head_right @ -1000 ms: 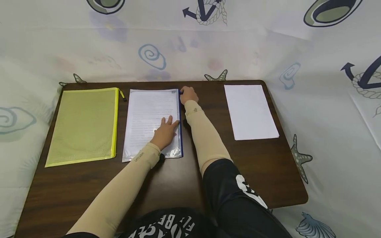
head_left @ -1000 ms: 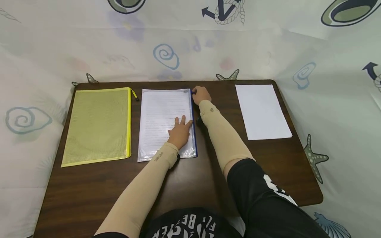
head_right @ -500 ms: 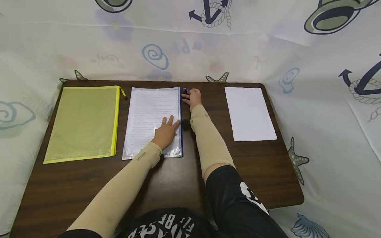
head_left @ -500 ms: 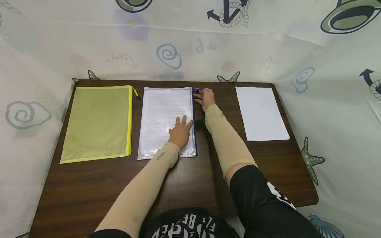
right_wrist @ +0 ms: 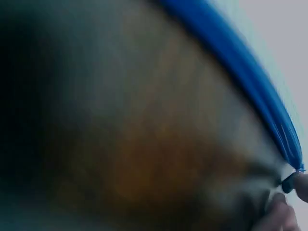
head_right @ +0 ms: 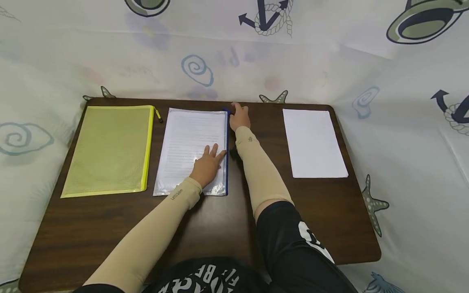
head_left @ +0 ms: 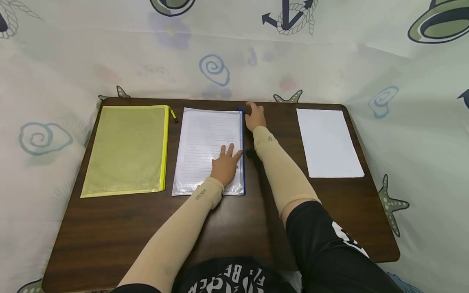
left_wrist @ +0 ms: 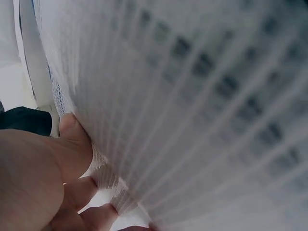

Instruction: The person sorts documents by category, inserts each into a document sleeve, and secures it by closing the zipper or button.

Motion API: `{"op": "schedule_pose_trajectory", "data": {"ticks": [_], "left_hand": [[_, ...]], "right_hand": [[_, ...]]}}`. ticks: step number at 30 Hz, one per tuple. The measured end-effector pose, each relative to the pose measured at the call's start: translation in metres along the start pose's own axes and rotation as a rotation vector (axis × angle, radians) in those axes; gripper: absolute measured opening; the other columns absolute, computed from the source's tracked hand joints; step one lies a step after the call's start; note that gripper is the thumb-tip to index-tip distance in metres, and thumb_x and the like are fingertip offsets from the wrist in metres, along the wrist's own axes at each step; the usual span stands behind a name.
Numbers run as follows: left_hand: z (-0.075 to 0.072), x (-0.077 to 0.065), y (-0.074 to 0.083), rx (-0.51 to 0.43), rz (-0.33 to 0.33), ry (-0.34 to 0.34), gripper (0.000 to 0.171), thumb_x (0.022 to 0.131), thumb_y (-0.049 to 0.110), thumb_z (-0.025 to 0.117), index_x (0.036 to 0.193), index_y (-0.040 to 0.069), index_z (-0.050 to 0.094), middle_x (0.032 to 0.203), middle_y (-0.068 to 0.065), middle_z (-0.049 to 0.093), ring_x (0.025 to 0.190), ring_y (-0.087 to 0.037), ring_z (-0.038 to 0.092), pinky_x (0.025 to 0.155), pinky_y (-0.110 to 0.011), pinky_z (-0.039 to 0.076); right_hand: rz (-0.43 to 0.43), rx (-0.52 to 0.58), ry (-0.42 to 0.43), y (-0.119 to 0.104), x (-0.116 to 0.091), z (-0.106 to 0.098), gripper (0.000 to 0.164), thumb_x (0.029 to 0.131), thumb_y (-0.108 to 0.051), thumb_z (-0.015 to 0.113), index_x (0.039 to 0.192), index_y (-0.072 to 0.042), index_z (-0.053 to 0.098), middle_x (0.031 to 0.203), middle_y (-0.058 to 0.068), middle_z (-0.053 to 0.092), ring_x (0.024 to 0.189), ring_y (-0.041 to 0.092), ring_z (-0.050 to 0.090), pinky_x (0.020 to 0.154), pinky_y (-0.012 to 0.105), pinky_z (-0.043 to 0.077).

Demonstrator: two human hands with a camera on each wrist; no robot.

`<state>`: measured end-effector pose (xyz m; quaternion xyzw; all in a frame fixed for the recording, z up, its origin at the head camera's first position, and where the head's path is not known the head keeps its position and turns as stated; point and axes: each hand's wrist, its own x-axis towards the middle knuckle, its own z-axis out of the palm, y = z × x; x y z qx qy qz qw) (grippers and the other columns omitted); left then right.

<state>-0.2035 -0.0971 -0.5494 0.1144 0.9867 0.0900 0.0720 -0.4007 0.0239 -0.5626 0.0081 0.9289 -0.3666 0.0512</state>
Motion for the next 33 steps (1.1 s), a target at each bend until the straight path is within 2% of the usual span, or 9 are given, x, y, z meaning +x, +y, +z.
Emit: {"op": "schedule_pose_trajectory", "data": {"ticks": [3,6,10,17,22,26,30,31,33], "left_hand": [[0.003,-0.007,-0.002,0.028,-0.004,0.005,0.057,0.101,0.026,0.065,0.154,0.022,0.046,0.162,-0.014,0.034,0.147,-0.040,0.034,0.085,-0.060,0.056],[0.002,-0.005,0.005,0.027,-0.007,-0.006,0.057,0.101,0.027,0.064,0.155,0.022,0.046,0.163,-0.014,0.033,0.148,-0.039,0.033,0.086,-0.060,0.056],[0.006,-0.002,0.006,0.023,0.001,-0.035,0.058,0.102,0.027,0.062,0.156,0.023,0.043,0.164,-0.015,0.029,0.149,-0.039,0.030,0.086,-0.060,0.056],[0.005,0.001,0.003,0.078,0.004,-0.019,0.059,0.101,0.030,0.063,0.156,0.024,0.043,0.163,-0.015,0.031,0.148,-0.039,0.033,0.083,-0.058,0.058],[0.004,-0.001,0.002,0.100,0.028,0.026,0.058,0.099,0.031,0.065,0.154,0.023,0.047,0.160,-0.015,0.036,0.144,-0.039,0.039,0.068,-0.047,0.062],[0.005,0.000,0.001,0.101,0.038,0.029,0.058,0.099,0.032,0.065,0.154,0.024,0.047,0.160,-0.015,0.037,0.144,-0.038,0.039,0.060,-0.041,0.061],[0.004,0.007,-0.003,0.093,0.035,-0.004,0.054,0.102,0.030,0.061,0.153,0.025,0.048,0.160,-0.014,0.037,0.143,-0.039,0.041,0.062,-0.043,0.061],[0.002,0.010,-0.003,0.088,0.037,-0.010,0.049,0.103,0.027,0.058,0.152,0.025,0.050,0.158,-0.014,0.040,0.140,-0.039,0.045,0.062,-0.043,0.060],[-0.002,0.019,-0.005,0.072,0.038,-0.001,0.036,0.106,0.021,0.052,0.141,0.022,0.063,0.142,-0.017,0.059,0.123,-0.038,0.062,0.061,-0.044,0.059]], "right_hand": [[-0.059,-0.156,-0.038,0.001,0.003,0.010,0.035,0.105,-0.018,0.057,0.140,-0.015,0.059,0.143,0.013,0.048,0.116,0.029,0.060,0.096,0.042,0.051],[-0.072,-0.201,-0.041,0.007,0.003,0.003,0.026,0.106,-0.018,0.057,0.126,-0.006,0.066,0.133,0.014,0.056,0.112,0.029,0.061,0.094,0.042,0.052],[-0.048,-0.267,-0.092,0.013,-0.001,-0.003,0.020,0.106,-0.016,0.054,0.118,-0.003,0.063,0.120,0.013,0.062,0.107,0.028,0.062,0.091,0.041,0.052],[-0.109,-0.427,-0.208,0.012,-0.013,-0.006,0.021,0.102,-0.010,0.055,0.119,0.002,0.061,0.114,0.017,0.064,0.104,0.031,0.065,0.089,0.042,0.054],[-0.136,-0.507,-0.206,0.008,-0.020,-0.005,0.026,0.103,-0.010,0.054,0.125,0.002,0.060,0.120,0.018,0.063,0.108,0.034,0.065,0.091,0.044,0.055],[-0.156,-0.600,-0.254,0.007,-0.027,-0.003,0.032,0.103,-0.010,0.052,0.133,0.000,0.059,0.129,0.018,0.062,0.115,0.034,0.063,0.095,0.046,0.054],[-0.165,-0.575,-0.298,0.007,-0.033,0.000,0.033,0.102,-0.010,0.053,0.133,0.000,0.059,0.131,0.018,0.060,0.116,0.033,0.062,0.097,0.045,0.052],[-0.163,-0.550,-0.296,0.008,-0.034,-0.001,0.032,0.102,-0.010,0.054,0.132,0.000,0.059,0.130,0.018,0.060,0.115,0.032,0.062,0.096,0.045,0.053],[-0.165,-0.502,-0.278,0.012,-0.037,-0.001,0.028,0.102,-0.010,0.055,0.128,0.000,0.060,0.127,0.017,0.060,0.111,0.031,0.062,0.095,0.043,0.053]]}}
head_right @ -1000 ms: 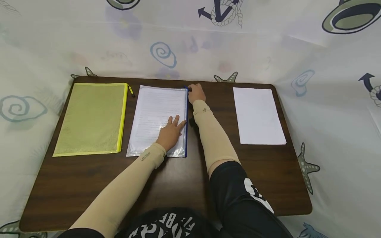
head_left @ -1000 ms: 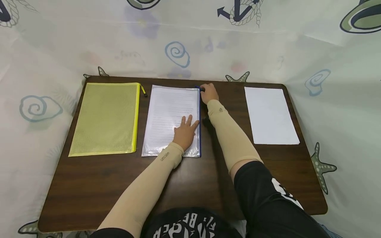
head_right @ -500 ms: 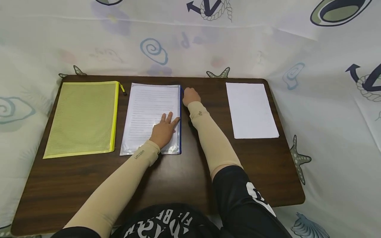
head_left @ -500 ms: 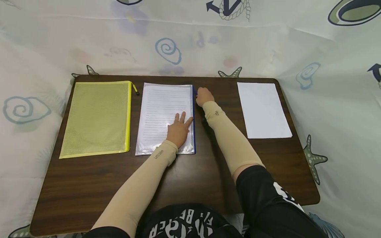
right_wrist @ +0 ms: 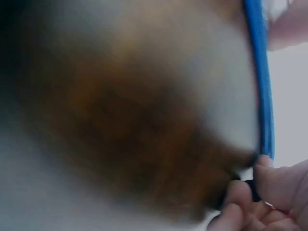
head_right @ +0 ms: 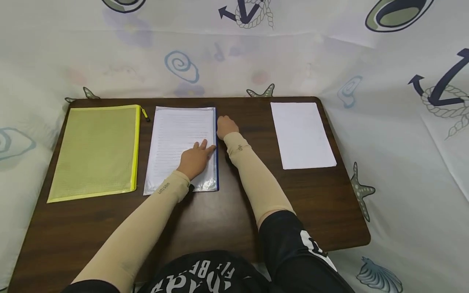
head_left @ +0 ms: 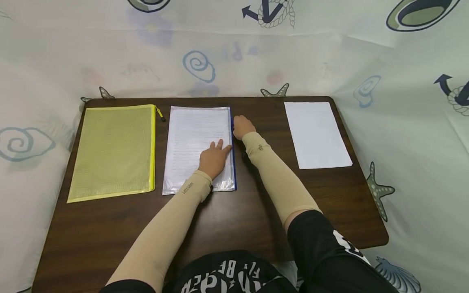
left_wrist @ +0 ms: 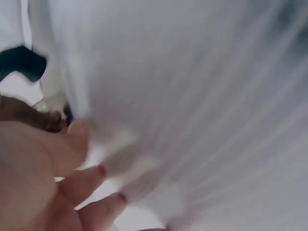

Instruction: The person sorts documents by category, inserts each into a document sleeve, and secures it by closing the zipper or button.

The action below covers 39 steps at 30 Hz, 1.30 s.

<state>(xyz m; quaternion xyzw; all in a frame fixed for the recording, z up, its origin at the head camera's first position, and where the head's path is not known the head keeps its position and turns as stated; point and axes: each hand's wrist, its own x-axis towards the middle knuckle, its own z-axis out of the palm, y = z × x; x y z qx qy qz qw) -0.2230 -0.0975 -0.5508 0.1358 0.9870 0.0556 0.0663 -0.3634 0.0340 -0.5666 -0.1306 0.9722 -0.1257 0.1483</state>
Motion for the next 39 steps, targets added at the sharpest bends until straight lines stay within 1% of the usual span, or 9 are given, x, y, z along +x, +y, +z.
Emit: {"op": "schedule_pose_trajectory", "data": {"ticks": [2,5,10,15,19,23,29,34,39], "left_hand": [[-0.009,0.016,-0.004,-0.038,-0.008,0.065,0.030,0.106,0.015,0.049,0.124,0.016,0.073,0.114,-0.017,0.074,0.092,-0.033,0.072,0.055,-0.044,0.057],[-0.016,0.041,-0.015,-0.124,-0.064,0.228,0.026,0.104,0.012,0.050,0.103,0.009,0.076,0.080,-0.015,0.073,0.063,-0.031,0.068,0.053,-0.045,0.055],[-0.011,0.067,-0.034,-0.277,-0.145,0.343,0.018,0.101,0.018,0.063,0.110,0.004,0.070,0.104,-0.017,0.068,0.094,-0.038,0.064,0.074,-0.053,0.054],[-0.002,0.094,-0.042,-0.334,-0.121,0.301,0.031,0.102,0.017,0.060,0.131,0.006,0.058,0.136,-0.018,0.052,0.126,-0.041,0.045,0.090,-0.062,0.041],[0.006,0.113,-0.045,-0.294,-0.099,0.256,0.046,0.102,0.022,0.061,0.145,0.009,0.049,0.148,-0.015,0.048,0.139,-0.038,0.038,0.104,-0.074,0.026],[0.010,0.127,-0.048,-0.250,-0.084,0.241,0.054,0.100,0.027,0.065,0.149,0.010,0.048,0.143,-0.019,0.053,0.136,-0.039,0.043,0.106,-0.082,0.014],[0.009,0.135,-0.051,-0.221,-0.059,0.248,0.055,0.092,0.030,0.074,0.142,0.013,0.059,0.122,-0.020,0.055,0.120,-0.043,0.046,0.103,-0.079,0.019],[0.004,0.147,-0.059,-0.343,-0.057,0.105,0.047,0.089,0.030,0.079,0.132,0.015,0.067,0.119,-0.019,0.056,0.112,-0.041,0.049,0.097,-0.076,0.025],[-0.001,0.156,-0.070,-0.494,-0.044,-0.091,0.035,0.092,0.027,0.074,0.121,0.010,0.066,0.128,-0.019,0.063,0.115,-0.040,0.056,0.095,-0.068,0.030]], "right_hand": [[-0.006,0.036,0.024,0.004,0.000,-0.004,0.023,0.102,-0.010,0.056,0.123,-0.001,0.060,0.123,0.015,0.059,0.106,0.028,0.062,0.090,0.041,0.053],[-0.033,0.046,0.062,0.008,-0.003,-0.003,0.013,0.101,-0.007,0.058,0.112,-0.004,0.061,0.113,0.011,0.059,0.097,0.023,0.059,0.086,0.037,0.051],[-0.071,0.045,0.092,0.011,-0.016,0.012,0.003,0.101,-0.009,0.059,0.098,-0.009,0.058,0.099,0.005,0.055,0.085,0.019,0.054,0.076,0.033,0.048],[-0.098,0.055,0.107,0.011,-0.027,0.017,0.007,0.103,-0.012,0.058,0.096,-0.008,0.058,0.095,0.005,0.054,0.082,0.019,0.053,0.075,0.032,0.047],[-0.116,0.056,0.106,0.013,-0.030,0.016,0.010,0.103,-0.013,0.059,0.094,-0.009,0.057,0.092,0.003,0.052,0.080,0.017,0.051,0.073,0.030,0.045],[-0.149,0.054,0.093,0.016,-0.027,0.012,0.011,0.103,-0.014,0.060,0.093,-0.011,0.057,0.090,0.001,0.052,0.079,0.014,0.050,0.071,0.027,0.043],[-0.171,0.039,0.097,0.017,-0.023,0.014,0.008,0.103,-0.016,0.060,0.096,-0.012,0.058,0.094,0.000,0.053,0.081,0.013,0.051,0.074,0.026,0.045],[-0.166,0.037,0.063,0.019,-0.025,0.012,0.007,0.103,-0.016,0.059,0.102,-0.010,0.062,0.097,-0.001,0.054,0.085,0.012,0.053,0.078,0.025,0.046],[-0.165,0.145,0.031,0.021,-0.033,0.006,0.006,0.103,-0.012,0.059,0.102,-0.008,0.063,0.097,0.001,0.059,0.086,0.013,0.055,0.077,0.025,0.047]]}}
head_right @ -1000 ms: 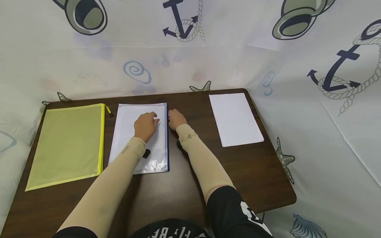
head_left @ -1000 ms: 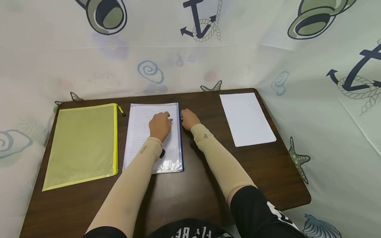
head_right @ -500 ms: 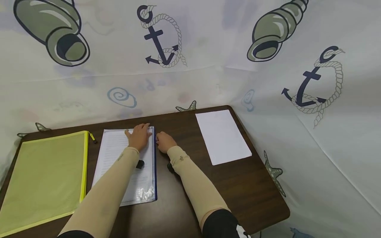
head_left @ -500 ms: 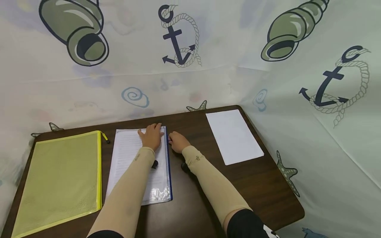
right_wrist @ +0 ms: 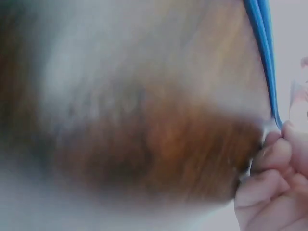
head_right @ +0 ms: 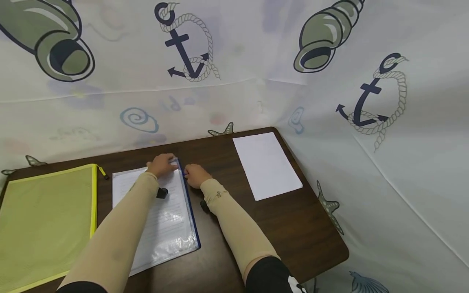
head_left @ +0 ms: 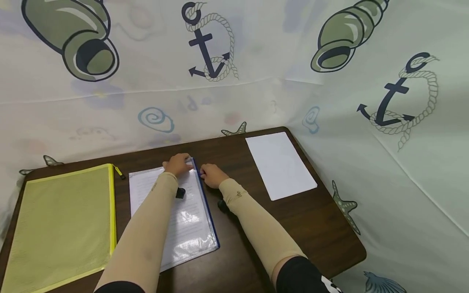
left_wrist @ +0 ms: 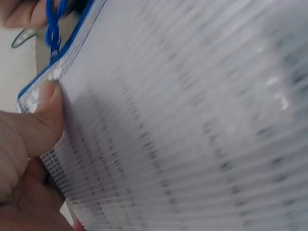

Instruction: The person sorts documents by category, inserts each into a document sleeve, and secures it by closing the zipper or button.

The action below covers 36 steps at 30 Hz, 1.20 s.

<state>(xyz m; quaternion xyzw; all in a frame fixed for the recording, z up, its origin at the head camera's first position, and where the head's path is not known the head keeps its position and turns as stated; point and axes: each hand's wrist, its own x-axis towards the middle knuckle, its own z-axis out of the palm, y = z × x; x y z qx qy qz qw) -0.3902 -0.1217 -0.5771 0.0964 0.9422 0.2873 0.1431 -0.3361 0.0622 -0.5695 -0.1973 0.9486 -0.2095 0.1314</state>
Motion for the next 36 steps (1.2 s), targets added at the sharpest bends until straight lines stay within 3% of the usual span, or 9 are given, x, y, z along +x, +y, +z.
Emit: {"op": "schedule_pose_trajectory", "data": {"ticks": [4,10,12,14,20,26,28,33,36], "left_hand": [[-0.012,0.000,-0.001,-0.078,0.026,-0.111,0.034,0.095,0.024,0.070,0.124,0.006,0.067,0.135,-0.022,0.061,0.123,-0.046,0.053,0.103,-0.071,0.030],[-0.024,-0.005,-0.004,-0.300,-0.013,-0.317,0.033,0.103,0.010,0.059,0.135,0.005,0.066,0.152,-0.026,0.045,0.143,-0.045,0.036,0.116,-0.057,0.031],[-0.026,-0.006,-0.004,-0.383,-0.036,-0.356,0.033,0.104,0.008,0.056,0.136,0.005,0.065,0.156,-0.025,0.040,0.146,-0.044,0.030,0.118,-0.056,0.028],[-0.028,-0.007,-0.003,-0.399,-0.024,-0.384,0.033,0.106,0.012,0.054,0.137,0.005,0.064,0.158,-0.025,0.037,0.147,-0.044,0.028,0.118,-0.057,0.026],[-0.028,-0.007,0.000,-0.281,0.026,-0.361,0.040,0.105,0.035,0.057,0.134,0.008,0.066,0.154,-0.024,0.043,0.144,-0.045,0.034,0.117,-0.059,0.028],[-0.021,-0.001,0.000,-0.363,-0.047,-0.311,0.036,0.102,0.032,0.064,0.127,0.006,0.071,0.148,-0.022,0.052,0.142,-0.041,0.039,0.118,-0.056,0.028],[-0.021,0.000,-0.001,-0.372,-0.059,-0.313,0.035,0.102,0.029,0.063,0.127,0.006,0.071,0.146,-0.021,0.054,0.142,-0.040,0.039,0.119,-0.055,0.028],[-0.020,0.000,0.000,-0.382,-0.048,-0.313,0.033,0.105,0.024,0.059,0.127,0.004,0.071,0.143,-0.021,0.056,0.142,-0.039,0.040,0.120,-0.052,0.025],[-0.020,-0.001,0.000,-0.394,-0.051,-0.307,0.033,0.105,0.025,0.059,0.127,0.004,0.071,0.143,-0.022,0.056,0.141,-0.039,0.041,0.119,-0.052,0.027]], "right_hand": [[0.011,0.073,-0.044,-0.002,-0.002,-0.005,0.010,0.104,-0.012,0.058,0.105,-0.008,0.067,0.096,0.001,0.065,0.084,0.010,0.057,0.076,0.022,0.048],[0.059,0.219,-0.182,-0.007,-0.003,-0.008,0.024,0.108,-0.009,0.049,0.120,-0.003,0.069,0.091,0.003,0.068,0.071,0.009,0.061,0.065,0.022,0.050],[0.064,0.224,-0.195,-0.008,-0.003,-0.010,0.023,0.107,-0.009,0.050,0.118,-0.002,0.069,0.089,0.004,0.069,0.068,0.010,0.061,0.065,0.022,0.050],[0.065,0.222,-0.201,-0.009,-0.003,-0.013,0.020,0.106,-0.010,0.053,0.112,-0.003,0.071,0.087,0.005,0.068,0.068,0.011,0.062,0.065,0.022,0.051],[0.057,0.221,-0.246,-0.010,-0.006,-0.017,0.012,0.102,-0.014,0.062,0.096,-0.006,0.069,0.081,0.003,0.065,0.067,0.012,0.063,0.062,0.022,0.050],[0.061,0.261,-0.247,-0.007,-0.008,-0.018,0.013,0.100,-0.014,0.067,0.091,-0.005,0.068,0.074,0.001,0.062,0.063,0.011,0.062,0.059,0.021,0.048],[0.064,0.261,-0.259,-0.007,-0.010,-0.019,0.021,0.100,-0.013,0.066,0.080,-0.007,0.064,0.068,-0.001,0.059,0.060,0.010,0.059,0.057,0.021,0.046],[0.048,0.214,-0.366,-0.006,-0.020,-0.023,0.042,0.101,-0.010,0.064,0.062,-0.014,0.048,0.057,-0.004,0.048,0.053,0.010,0.052,0.053,0.021,0.041],[0.030,0.210,-0.408,-0.005,-0.023,-0.022,0.042,0.100,-0.009,0.065,0.061,-0.014,0.049,0.057,-0.004,0.048,0.053,0.009,0.053,0.053,0.021,0.042]]}}
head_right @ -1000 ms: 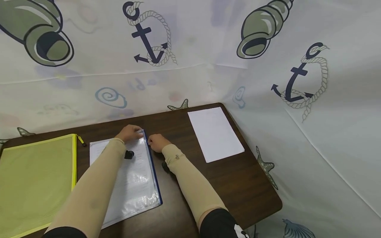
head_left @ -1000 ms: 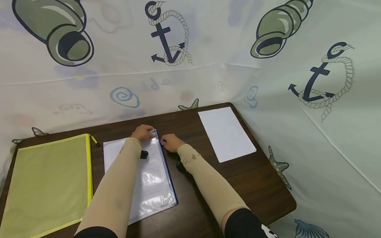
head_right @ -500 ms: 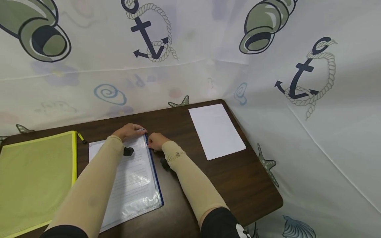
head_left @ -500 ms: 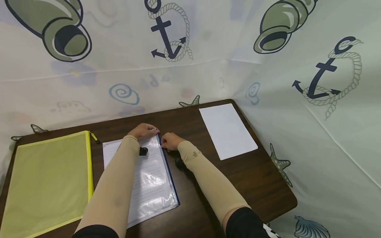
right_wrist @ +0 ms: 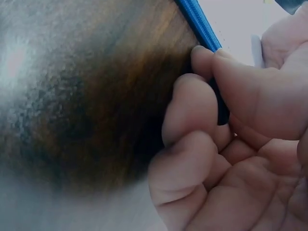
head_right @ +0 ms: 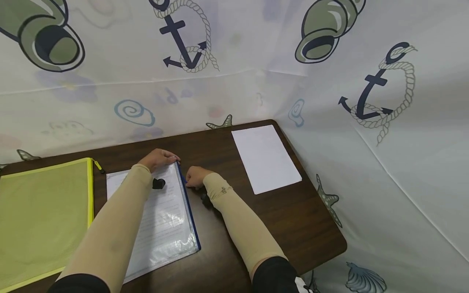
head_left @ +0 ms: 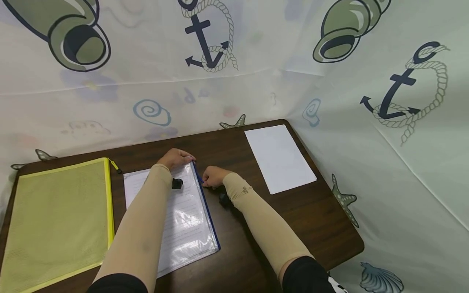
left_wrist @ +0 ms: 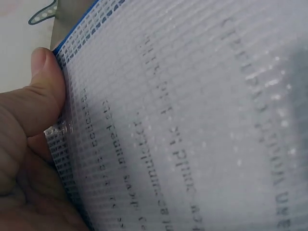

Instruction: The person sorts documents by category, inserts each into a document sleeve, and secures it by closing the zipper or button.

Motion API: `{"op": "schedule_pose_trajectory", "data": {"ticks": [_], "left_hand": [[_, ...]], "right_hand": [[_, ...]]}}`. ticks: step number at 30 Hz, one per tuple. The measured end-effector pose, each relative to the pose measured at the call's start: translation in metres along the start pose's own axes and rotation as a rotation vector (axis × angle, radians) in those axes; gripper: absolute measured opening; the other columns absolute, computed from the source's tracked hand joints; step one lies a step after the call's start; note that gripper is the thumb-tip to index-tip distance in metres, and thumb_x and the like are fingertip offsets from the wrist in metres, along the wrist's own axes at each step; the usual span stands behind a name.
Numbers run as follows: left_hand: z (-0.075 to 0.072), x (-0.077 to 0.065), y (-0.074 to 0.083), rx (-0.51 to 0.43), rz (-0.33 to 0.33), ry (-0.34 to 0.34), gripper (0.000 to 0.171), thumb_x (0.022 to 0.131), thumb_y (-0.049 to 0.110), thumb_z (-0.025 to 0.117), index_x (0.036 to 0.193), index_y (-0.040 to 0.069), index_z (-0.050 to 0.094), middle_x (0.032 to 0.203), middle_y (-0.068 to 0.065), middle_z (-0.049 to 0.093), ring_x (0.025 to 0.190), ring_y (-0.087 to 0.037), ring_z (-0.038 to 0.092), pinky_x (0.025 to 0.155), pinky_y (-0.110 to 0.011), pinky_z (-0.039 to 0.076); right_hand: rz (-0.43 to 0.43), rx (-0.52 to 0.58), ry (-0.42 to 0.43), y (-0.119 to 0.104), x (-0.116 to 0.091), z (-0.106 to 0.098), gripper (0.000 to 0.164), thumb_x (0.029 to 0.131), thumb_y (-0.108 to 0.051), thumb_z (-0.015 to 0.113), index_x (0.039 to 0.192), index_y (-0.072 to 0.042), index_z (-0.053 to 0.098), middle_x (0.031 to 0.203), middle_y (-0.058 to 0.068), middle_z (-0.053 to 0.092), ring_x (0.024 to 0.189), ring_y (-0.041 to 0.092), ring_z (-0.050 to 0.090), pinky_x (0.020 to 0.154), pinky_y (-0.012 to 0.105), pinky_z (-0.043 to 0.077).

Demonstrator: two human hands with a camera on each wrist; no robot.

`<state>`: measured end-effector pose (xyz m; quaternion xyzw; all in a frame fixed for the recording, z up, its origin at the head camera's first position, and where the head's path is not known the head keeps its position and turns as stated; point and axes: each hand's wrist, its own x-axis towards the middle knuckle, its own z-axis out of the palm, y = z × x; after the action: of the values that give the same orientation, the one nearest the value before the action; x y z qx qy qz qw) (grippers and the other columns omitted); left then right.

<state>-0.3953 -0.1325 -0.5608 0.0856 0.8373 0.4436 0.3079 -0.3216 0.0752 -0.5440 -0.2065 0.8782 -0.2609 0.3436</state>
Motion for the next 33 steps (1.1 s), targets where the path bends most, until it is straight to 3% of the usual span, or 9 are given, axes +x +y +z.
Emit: {"op": "schedule_pose_trajectory", "data": {"ticks": [15,21,33], "left_hand": [[0.0019,-0.0035,0.0002,0.008,0.021,-0.009,0.036,0.107,0.026,0.055,0.132,0.002,0.067,0.141,-0.021,0.058,0.142,-0.037,0.040,0.120,-0.050,0.025],[0.0027,-0.0032,-0.0020,0.013,0.040,-0.006,0.035,0.106,0.027,0.057,0.129,0.003,0.069,0.142,-0.022,0.057,0.141,-0.039,0.041,0.120,-0.053,0.023],[0.0028,-0.0062,0.0023,0.041,0.037,0.014,0.035,0.105,0.026,0.057,0.129,0.003,0.069,0.144,-0.023,0.055,0.141,-0.039,0.040,0.120,-0.052,0.022]], "right_hand": [[-0.007,-0.017,0.014,-0.0007,-0.0055,0.0022,0.039,0.101,-0.009,0.062,0.066,-0.015,0.046,0.060,-0.005,0.046,0.056,0.008,0.051,0.055,0.020,0.042],[-0.006,-0.096,-0.074,0.0009,-0.0092,0.0056,0.034,0.096,-0.004,0.064,0.065,-0.012,0.053,0.059,-0.003,0.050,0.054,0.008,0.047,0.054,0.022,0.040],[-0.015,-0.019,-0.117,0.0060,-0.0075,0.0052,0.035,0.098,-0.005,0.064,0.066,-0.012,0.052,0.060,-0.004,0.048,0.053,0.008,0.047,0.054,0.022,0.042]]}}
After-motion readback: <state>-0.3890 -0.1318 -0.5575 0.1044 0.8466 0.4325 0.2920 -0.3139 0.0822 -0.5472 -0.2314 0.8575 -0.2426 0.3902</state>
